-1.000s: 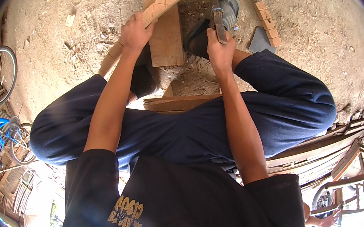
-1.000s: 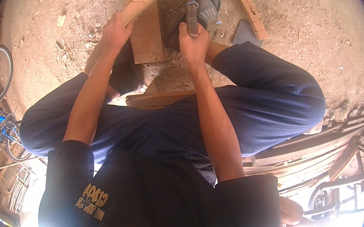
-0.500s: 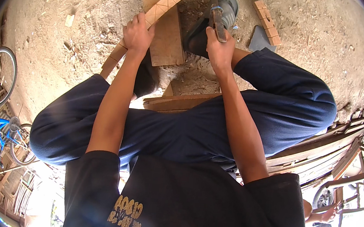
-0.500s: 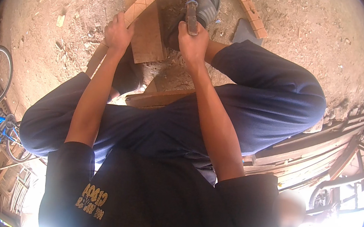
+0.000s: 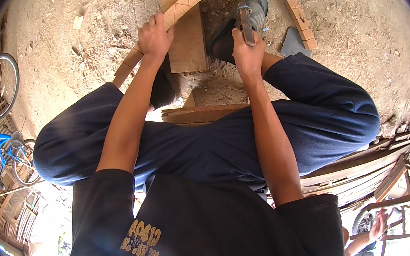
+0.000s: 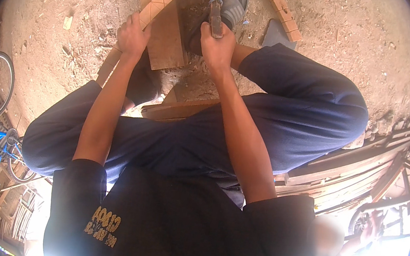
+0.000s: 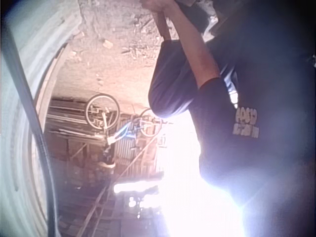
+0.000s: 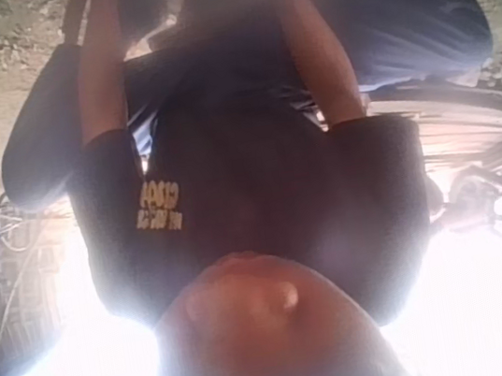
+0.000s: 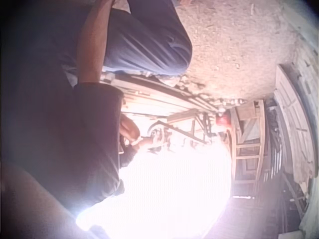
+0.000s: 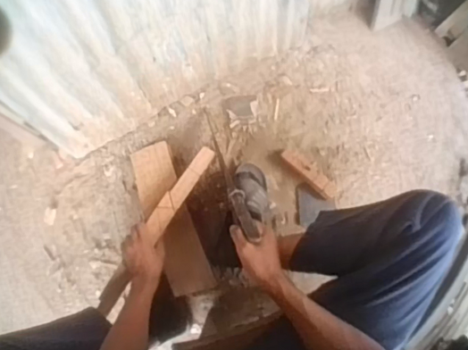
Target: The person sits cross-legged on the ground and uses a hand saw to cut a wooden plank into smaller pieces. The person holds the wood with one hand and saws with the other, periodically adjusting the wood's position.
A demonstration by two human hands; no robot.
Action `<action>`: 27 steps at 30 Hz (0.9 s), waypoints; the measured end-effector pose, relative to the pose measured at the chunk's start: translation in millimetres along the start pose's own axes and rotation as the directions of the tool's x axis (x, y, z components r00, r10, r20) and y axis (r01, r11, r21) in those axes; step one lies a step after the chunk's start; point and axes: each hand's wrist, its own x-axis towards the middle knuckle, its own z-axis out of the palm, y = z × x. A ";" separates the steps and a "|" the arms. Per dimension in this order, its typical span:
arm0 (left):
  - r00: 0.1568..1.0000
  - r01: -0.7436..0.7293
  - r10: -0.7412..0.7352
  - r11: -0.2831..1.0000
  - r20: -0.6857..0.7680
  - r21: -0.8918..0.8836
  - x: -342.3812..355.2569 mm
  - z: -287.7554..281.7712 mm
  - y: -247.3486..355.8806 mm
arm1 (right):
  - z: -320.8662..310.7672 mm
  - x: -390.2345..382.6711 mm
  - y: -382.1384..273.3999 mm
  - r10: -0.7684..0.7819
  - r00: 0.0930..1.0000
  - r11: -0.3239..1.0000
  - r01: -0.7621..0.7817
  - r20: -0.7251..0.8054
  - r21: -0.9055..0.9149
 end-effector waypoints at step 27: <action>1.000 0.008 -0.008 1.000 -0.001 0.011 0.6 -0.3 0.5 | -0.1 1.4 3.1 -0.004 1.000 1.000 0.004 0.001 -0.022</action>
